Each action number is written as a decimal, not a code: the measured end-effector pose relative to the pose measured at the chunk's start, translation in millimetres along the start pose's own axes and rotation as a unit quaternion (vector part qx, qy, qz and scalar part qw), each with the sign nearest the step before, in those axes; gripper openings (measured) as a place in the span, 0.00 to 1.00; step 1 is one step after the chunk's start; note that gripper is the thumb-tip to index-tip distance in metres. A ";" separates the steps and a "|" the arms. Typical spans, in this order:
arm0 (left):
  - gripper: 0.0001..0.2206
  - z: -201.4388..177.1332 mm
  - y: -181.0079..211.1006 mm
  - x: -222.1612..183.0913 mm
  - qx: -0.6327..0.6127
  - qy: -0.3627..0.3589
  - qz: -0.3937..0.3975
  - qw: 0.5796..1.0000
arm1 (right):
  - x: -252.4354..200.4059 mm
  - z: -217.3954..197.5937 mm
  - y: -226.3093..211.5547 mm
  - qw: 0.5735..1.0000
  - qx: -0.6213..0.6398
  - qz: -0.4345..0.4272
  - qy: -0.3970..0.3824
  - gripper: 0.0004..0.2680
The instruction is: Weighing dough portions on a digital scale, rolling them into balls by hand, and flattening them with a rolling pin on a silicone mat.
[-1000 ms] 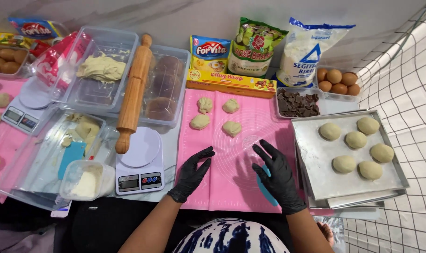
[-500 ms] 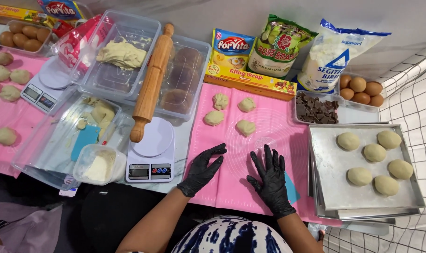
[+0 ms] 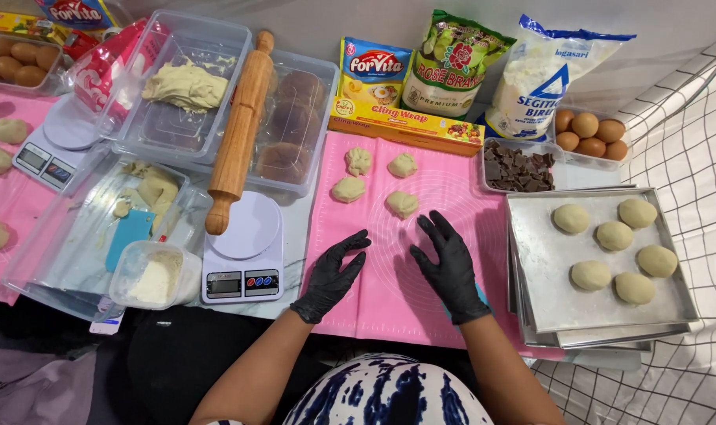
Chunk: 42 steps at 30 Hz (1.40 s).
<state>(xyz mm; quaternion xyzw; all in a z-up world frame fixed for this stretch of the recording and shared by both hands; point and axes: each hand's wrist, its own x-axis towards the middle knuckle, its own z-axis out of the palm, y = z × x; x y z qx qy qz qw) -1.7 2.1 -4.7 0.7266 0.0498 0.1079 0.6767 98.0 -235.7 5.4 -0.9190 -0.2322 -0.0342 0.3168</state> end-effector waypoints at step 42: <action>0.28 -63.4 -100.9 15.6 0.716 0.088 0.066 0.689 | 90.1 35.4 61.2 0.579 0.731 0.339 0.121 0.12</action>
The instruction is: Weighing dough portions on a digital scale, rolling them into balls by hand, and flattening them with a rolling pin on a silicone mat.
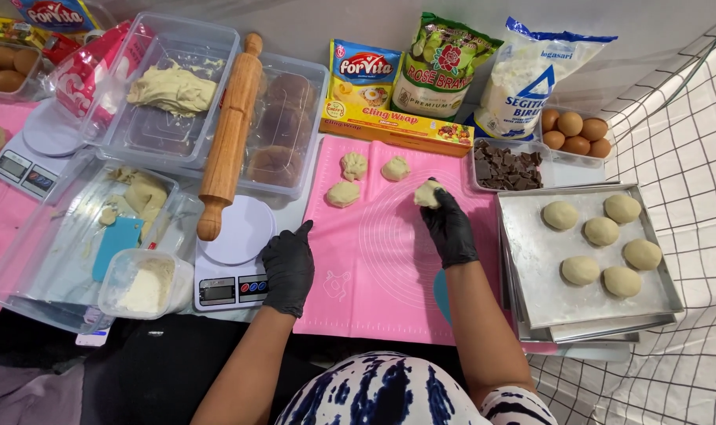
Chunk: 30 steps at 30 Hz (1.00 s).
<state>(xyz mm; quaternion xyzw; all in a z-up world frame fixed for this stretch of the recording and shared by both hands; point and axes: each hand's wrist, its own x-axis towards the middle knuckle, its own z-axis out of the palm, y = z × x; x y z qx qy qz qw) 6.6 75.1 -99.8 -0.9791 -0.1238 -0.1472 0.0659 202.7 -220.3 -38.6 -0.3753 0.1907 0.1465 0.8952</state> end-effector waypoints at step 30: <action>0.34 14.5 5.5 24.7 -0.211 -0.025 0.019 0.977 | -79.3 56.2 59.8 0.386 -0.825 -0.391 -0.133 0.30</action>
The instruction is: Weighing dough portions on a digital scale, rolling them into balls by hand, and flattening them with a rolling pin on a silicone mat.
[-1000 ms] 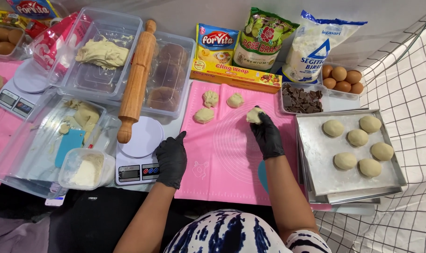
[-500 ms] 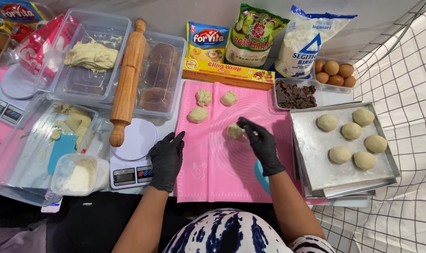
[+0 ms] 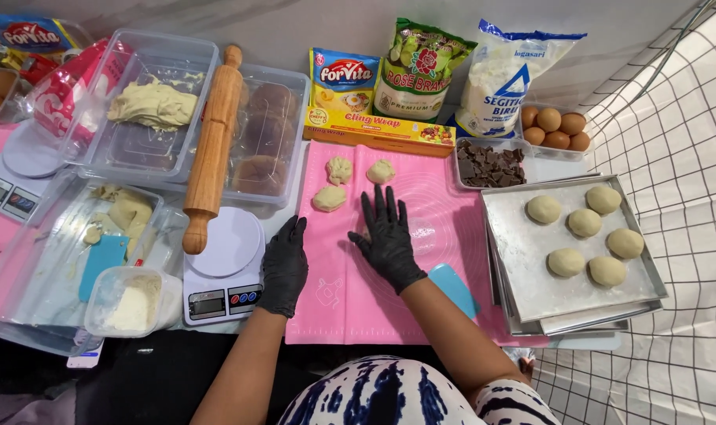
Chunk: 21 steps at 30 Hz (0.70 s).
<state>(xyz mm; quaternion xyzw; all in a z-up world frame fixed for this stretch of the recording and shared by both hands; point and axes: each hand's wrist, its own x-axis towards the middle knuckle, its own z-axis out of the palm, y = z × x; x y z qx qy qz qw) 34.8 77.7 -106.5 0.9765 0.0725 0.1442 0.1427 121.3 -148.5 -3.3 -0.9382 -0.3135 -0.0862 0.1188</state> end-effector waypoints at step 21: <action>0.36 -11.9 5.7 -6.7 0.047 0.021 0.008 0.999 | 11.5 -46.5 42.5 0.969 0.226 0.023 0.093 0.14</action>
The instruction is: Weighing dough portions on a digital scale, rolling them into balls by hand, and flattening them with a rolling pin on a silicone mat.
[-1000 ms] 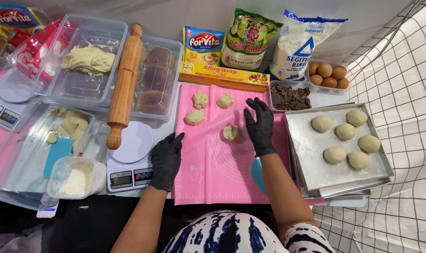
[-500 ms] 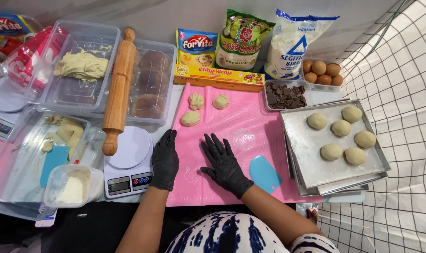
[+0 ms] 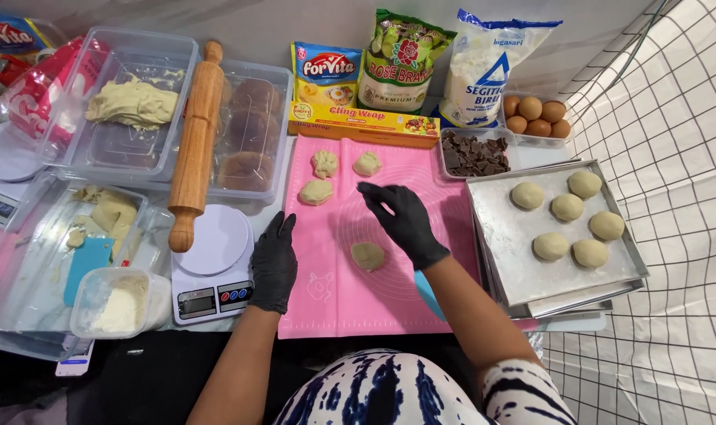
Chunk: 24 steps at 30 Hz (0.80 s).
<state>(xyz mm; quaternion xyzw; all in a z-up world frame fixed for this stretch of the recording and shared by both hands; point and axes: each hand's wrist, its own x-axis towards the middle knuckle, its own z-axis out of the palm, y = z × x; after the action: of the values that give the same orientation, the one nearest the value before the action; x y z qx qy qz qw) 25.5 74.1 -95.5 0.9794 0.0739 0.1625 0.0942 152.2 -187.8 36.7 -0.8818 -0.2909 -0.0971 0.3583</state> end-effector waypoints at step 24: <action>0.30 -45.5 6.1 1.6 -0.177 -0.152 -0.058 0.971 | 165.3 226.4 71.8 0.925 -0.236 -0.284 0.093 0.02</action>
<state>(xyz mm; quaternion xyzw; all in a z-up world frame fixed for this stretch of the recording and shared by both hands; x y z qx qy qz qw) 12.5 75.8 -51.5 0.9544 0.0859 0.0164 0.2856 319.8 0.2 -105.8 -0.8085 -0.4630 -0.3418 0.1227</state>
